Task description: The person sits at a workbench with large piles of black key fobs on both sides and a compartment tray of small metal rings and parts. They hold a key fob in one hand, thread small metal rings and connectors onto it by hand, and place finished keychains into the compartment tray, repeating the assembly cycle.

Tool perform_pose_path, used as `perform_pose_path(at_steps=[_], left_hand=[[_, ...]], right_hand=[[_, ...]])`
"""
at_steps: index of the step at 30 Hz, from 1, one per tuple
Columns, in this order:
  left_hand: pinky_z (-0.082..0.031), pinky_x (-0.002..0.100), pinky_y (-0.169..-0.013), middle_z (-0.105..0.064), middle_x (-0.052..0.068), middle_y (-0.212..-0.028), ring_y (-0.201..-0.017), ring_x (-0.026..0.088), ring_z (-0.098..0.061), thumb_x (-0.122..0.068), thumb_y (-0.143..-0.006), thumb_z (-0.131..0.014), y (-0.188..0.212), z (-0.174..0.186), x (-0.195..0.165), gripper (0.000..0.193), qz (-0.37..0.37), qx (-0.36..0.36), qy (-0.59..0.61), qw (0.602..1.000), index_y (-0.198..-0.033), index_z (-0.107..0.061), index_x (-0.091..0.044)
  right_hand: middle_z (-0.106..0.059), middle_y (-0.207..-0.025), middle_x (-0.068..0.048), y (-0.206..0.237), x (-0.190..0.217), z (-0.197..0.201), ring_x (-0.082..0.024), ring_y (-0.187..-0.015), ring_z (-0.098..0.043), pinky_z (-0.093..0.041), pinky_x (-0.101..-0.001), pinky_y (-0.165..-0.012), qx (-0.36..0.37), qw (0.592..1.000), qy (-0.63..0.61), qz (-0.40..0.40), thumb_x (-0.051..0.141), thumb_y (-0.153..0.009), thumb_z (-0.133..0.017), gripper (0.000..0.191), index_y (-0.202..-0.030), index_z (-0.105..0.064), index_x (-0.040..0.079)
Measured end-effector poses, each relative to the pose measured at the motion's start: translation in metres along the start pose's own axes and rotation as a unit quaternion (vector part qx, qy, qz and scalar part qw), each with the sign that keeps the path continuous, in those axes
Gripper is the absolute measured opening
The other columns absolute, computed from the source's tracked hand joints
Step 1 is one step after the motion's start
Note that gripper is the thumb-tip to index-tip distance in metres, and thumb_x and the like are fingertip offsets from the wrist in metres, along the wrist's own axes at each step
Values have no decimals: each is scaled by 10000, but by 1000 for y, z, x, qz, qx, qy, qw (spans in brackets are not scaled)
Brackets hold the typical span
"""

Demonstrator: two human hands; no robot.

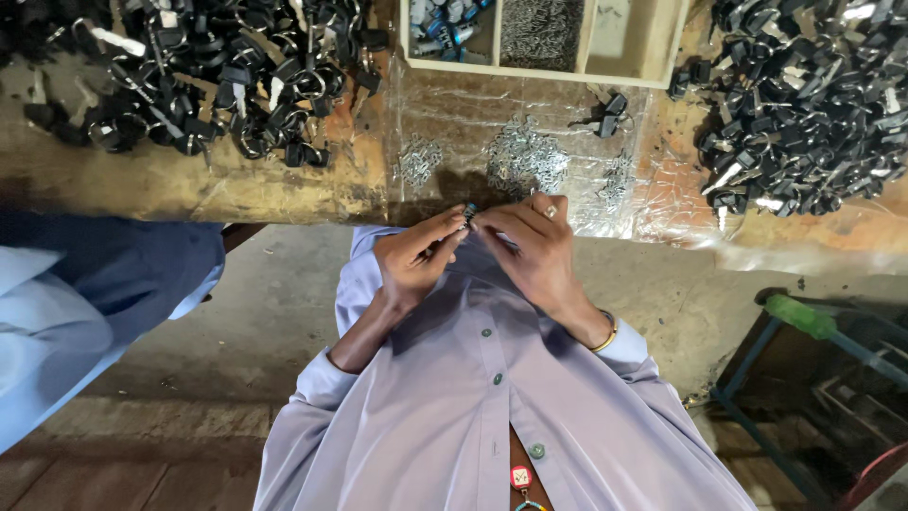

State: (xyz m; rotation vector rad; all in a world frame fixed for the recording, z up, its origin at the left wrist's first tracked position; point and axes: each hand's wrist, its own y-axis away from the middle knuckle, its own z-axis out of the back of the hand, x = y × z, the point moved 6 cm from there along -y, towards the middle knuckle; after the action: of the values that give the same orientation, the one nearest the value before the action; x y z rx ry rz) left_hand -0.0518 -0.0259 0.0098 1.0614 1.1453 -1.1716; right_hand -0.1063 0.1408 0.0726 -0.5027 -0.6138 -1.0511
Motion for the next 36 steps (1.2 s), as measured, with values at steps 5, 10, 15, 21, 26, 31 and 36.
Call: perform_pose_path(at_steps=[5,10,15,21,26,31,36], left_hand=[[-597,215,-573,-765,167,-1170,-753,112,-745,77,-893,-795,7,31,-2,230,25,-62,32,997,-1114,-744,34],[-614,231,-575,-762,196,-1158,-779,134,-756,81,-894,-801,13,50,-3,207,33,-97,27,994,-1090,-745,45],[-634,240,-588,-756,197,-1165,-815,142,-757,64,-902,-798,13,52,-3,208,36,-112,49,992,-1101,-740,44],[-635,241,-578,-760,193,-1158,-829,163,-772,63,-906,-796,10,46,-2,216,32,-97,47,994,-1113,-741,38],[-624,234,-568,-760,188,-1157,-789,164,-770,58,-899,-799,8,38,0,228,37,-80,56,995,-1117,-739,39],[-563,214,-536,-767,182,-1155,-690,137,-749,62,-891,-810,7,25,5,238,39,-60,57,996,-1117,-738,33],[-542,203,-534,-768,163,-1159,-667,114,-734,63,-884,-811,4,4,5,261,45,-17,69,996,-1130,-737,19]], right_hand=[[-560,-1245,-53,-23,12,-6,-257,-1172,-479,-286,-473,-1006,29,997,76,11,237,-954,-834,310,-1259,-781,259],[-476,-1523,-86,-42,24,-19,-344,-1462,-346,-201,-558,-1172,9,986,164,7,319,-999,-783,342,-1325,-718,241],[-408,-1610,-108,-39,17,-18,-374,-1499,-292,-164,-577,-1204,13,988,149,-23,371,-1025,-778,455,-1425,-650,199],[-336,-1663,-158,-39,9,-18,-416,-1549,-164,-57,-611,-1222,17,983,185,-10,450,-1040,-755,481,-1453,-677,216],[-495,-1580,-43,-17,3,-3,-356,-1537,-225,-84,-597,-1223,46,983,162,71,491,-971,-789,320,-1178,-787,246],[-674,-1312,71,16,-6,8,-192,-1265,-552,-293,-477,-1120,47,978,123,159,228,-908,-854,232,-1136,-813,245],[-707,-1094,23,27,-27,17,-183,-989,-651,-381,-420,-956,2,997,1,74,80,-860,-858,240,-1078,-782,148]])
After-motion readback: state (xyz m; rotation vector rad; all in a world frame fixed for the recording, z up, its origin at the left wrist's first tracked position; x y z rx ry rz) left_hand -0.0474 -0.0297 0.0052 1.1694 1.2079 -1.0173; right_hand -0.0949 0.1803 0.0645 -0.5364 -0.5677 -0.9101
